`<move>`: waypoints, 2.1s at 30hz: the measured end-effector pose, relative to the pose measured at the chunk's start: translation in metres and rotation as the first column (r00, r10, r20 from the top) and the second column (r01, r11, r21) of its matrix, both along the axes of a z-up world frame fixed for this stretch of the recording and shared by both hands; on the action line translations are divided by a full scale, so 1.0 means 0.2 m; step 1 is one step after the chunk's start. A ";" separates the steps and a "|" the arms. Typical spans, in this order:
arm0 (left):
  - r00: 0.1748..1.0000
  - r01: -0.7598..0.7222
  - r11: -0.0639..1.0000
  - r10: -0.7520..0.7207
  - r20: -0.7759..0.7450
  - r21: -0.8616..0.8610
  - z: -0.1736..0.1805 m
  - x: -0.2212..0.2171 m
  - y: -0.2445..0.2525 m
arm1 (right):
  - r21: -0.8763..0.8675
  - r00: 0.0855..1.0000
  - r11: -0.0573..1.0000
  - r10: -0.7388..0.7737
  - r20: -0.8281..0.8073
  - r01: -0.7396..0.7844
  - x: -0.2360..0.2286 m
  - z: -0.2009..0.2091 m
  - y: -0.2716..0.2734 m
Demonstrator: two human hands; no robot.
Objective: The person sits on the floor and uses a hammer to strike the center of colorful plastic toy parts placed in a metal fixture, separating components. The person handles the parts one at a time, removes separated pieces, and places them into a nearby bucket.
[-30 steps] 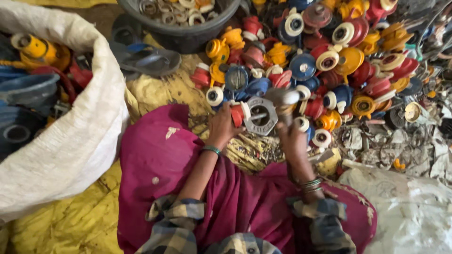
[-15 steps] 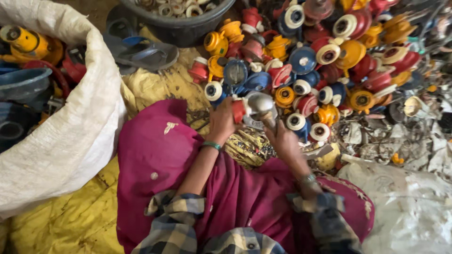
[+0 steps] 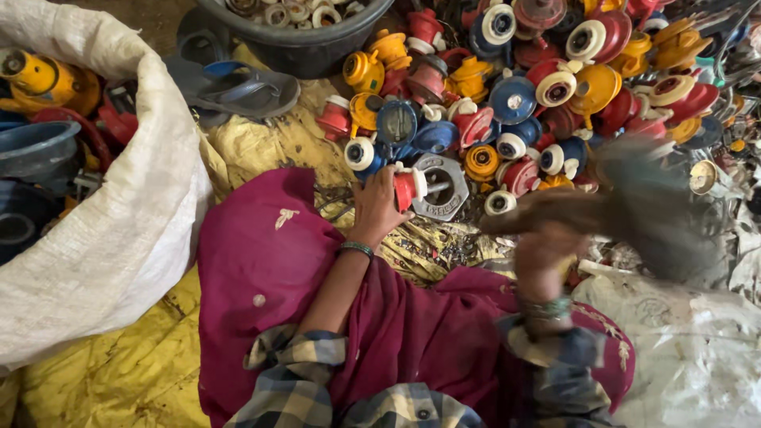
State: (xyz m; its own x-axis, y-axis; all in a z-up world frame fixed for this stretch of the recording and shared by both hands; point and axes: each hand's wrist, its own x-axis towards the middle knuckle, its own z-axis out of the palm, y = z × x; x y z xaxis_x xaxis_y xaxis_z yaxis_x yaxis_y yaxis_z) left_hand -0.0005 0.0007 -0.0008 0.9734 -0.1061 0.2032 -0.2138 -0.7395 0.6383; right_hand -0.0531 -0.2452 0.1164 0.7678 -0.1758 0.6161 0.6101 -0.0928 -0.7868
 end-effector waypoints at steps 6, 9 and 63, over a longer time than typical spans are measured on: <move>0.982 -0.069 0.991 0.047 -0.185 -0.118 0.04 0.02 0.00 | -0.884 0.743 0.453 -0.551 -0.380 -0.116 0.03 -0.29 0.06; 0.988 -0.049 0.999 0.046 -0.149 -0.018 0.03 -0.01 0.03 | -0.865 0.745 0.502 -0.580 -0.328 0.011 -0.01 -0.17 0.03; 0.823 -0.370 0.372 -0.294 -0.486 -0.851 -0.06 0.06 0.02 | -0.851 0.730 0.506 -0.527 -0.435 -0.141 -0.02 -0.62 -0.03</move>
